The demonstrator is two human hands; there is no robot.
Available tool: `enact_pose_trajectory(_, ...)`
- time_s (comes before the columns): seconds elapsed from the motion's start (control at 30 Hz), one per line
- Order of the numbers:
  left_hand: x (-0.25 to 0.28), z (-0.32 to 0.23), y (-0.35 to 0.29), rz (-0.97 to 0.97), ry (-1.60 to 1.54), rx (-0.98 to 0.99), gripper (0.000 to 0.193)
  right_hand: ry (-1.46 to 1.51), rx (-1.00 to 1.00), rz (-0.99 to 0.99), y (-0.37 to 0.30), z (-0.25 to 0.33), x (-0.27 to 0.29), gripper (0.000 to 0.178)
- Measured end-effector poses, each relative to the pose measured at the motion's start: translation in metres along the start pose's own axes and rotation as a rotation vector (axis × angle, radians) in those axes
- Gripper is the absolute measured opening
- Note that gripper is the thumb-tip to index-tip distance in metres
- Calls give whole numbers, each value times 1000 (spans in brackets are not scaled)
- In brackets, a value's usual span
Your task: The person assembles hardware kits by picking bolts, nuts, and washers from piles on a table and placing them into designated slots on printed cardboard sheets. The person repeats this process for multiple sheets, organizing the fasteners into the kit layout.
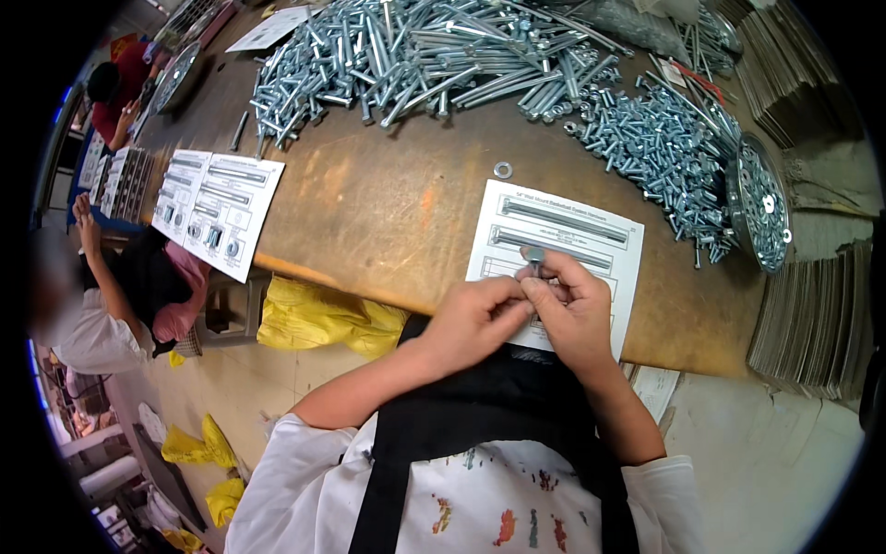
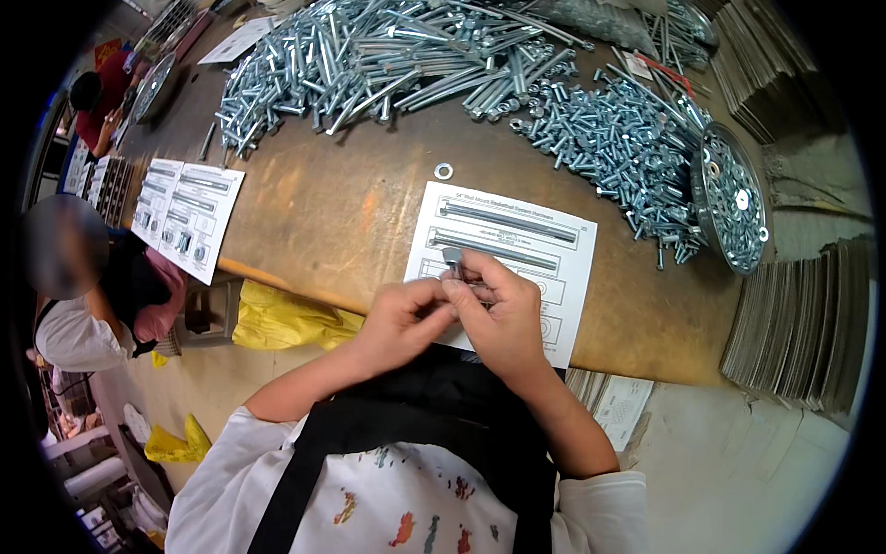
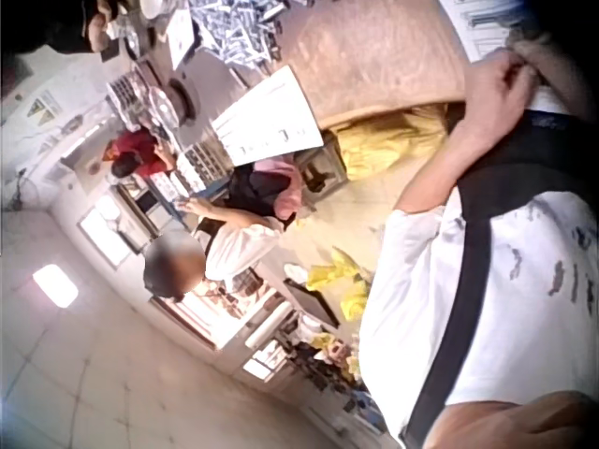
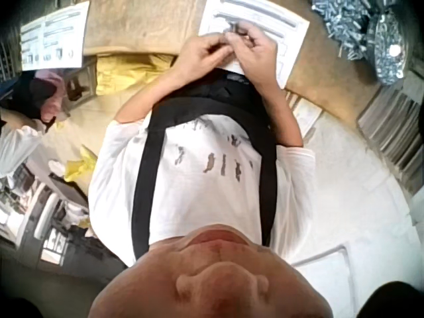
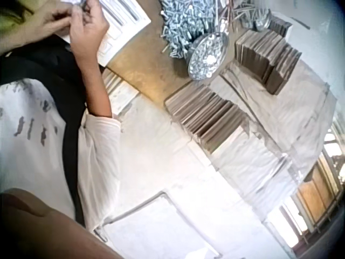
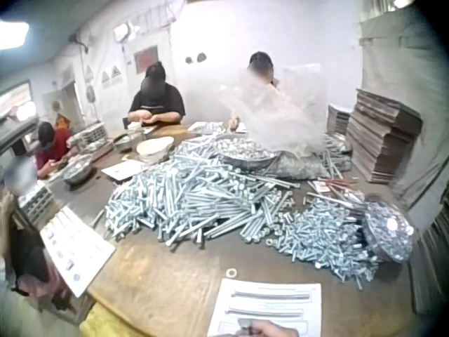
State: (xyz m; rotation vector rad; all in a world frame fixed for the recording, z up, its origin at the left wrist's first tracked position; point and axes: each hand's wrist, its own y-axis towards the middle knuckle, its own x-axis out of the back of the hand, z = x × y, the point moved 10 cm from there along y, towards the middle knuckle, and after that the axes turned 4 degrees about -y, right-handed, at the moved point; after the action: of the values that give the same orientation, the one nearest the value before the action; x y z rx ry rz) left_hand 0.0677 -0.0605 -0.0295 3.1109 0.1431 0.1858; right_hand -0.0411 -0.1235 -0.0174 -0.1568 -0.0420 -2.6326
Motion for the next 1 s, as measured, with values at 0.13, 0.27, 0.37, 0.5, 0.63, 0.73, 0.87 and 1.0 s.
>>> enact_pose_trajectory(0.13, 27, 16, -8, 72, 183, 192, 12, -518, 266, 16, 2, 16, -6, 22)
enact_pose_trajectory(0.27, 77, 26, -5, -148, 207, 0, 19, -779, 479, 46, 3, 20, -30, 20)
enact_pose_trajectory(0.37, 62, 16, 7, -25, 332, -26, 26, -809, 499, 77, 5, 12, -35, 20)
enact_pose_trajectory(0.5, 51, 8, 9, -14, 494, -181, 26, -781, 533, 70, 3, 17, -34, 18)
enact_pose_trajectory(0.63, 52, 14, 7, -30, 487, -162, 23, -819, 405, -27, -2, 13, 4, 21)
enact_pose_trajectory(0.73, 53, 15, 11, -40, 464, -134, 22, -809, 391, -10, -6, 2, 23, 20)
enact_pose_trajectory(0.87, 49, 13, 16, 22, 529, -164, 24, -940, 417, 3, -9, -4, 22, 17)
enact_pose_trajectory(1.0, 78, 24, 34, -9, 271, 31, 25, -642, 185, 5, 19, 4, 48, 24)
